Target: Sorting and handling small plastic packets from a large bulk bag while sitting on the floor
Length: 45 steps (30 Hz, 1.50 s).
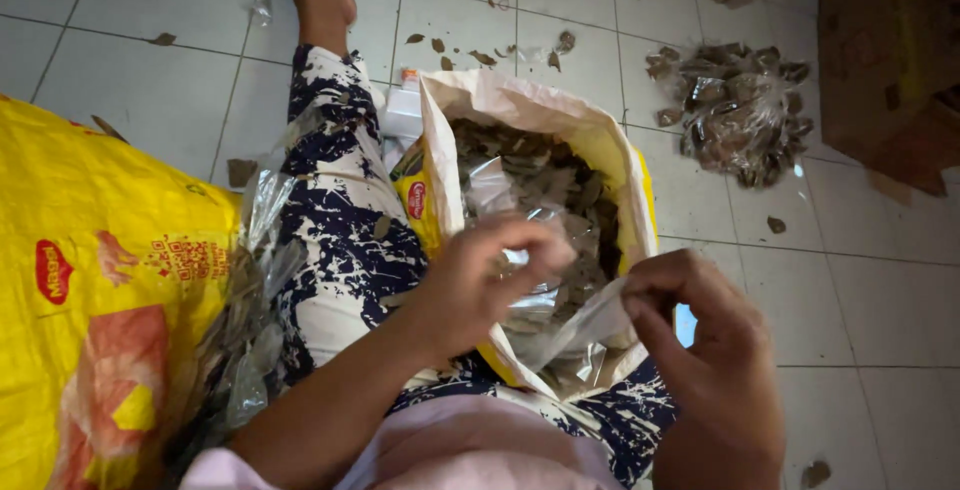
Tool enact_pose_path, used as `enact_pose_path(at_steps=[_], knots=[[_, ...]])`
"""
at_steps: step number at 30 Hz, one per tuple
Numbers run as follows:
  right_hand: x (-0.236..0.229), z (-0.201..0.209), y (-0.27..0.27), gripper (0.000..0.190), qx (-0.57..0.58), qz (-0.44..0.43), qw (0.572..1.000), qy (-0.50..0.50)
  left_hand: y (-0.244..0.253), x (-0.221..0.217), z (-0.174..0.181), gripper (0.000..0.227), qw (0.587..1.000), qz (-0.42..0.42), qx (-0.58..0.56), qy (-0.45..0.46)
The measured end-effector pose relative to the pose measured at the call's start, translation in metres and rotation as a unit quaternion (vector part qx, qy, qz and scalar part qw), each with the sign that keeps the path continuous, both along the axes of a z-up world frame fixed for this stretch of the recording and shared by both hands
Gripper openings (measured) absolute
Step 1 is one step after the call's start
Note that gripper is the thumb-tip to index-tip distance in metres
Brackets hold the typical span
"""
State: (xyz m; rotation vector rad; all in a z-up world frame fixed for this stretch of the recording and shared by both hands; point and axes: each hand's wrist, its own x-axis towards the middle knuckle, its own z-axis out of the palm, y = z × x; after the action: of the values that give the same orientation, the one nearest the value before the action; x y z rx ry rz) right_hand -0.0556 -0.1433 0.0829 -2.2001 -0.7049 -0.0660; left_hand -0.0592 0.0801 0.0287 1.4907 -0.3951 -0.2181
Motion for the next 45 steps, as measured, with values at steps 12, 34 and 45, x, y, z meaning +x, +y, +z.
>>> enact_pose_path(at_steps=[12,34,45], knots=[[-0.036,-0.055,0.041,0.005,-0.124,0.193,0.965,-0.129,-0.008,-0.004,-0.053,0.020,0.931,0.074,-0.250,0.256],[0.027,-0.094,0.001,0.019,0.315,0.033,0.938,0.143,0.003,-0.021,-0.022,0.031,0.997,-0.015,-0.078,0.013],[0.019,-0.090,-0.007,0.025,0.169,0.062,0.983,0.037,-0.006,-0.024,-0.036,0.012,0.994,0.000,-0.110,-0.005]])
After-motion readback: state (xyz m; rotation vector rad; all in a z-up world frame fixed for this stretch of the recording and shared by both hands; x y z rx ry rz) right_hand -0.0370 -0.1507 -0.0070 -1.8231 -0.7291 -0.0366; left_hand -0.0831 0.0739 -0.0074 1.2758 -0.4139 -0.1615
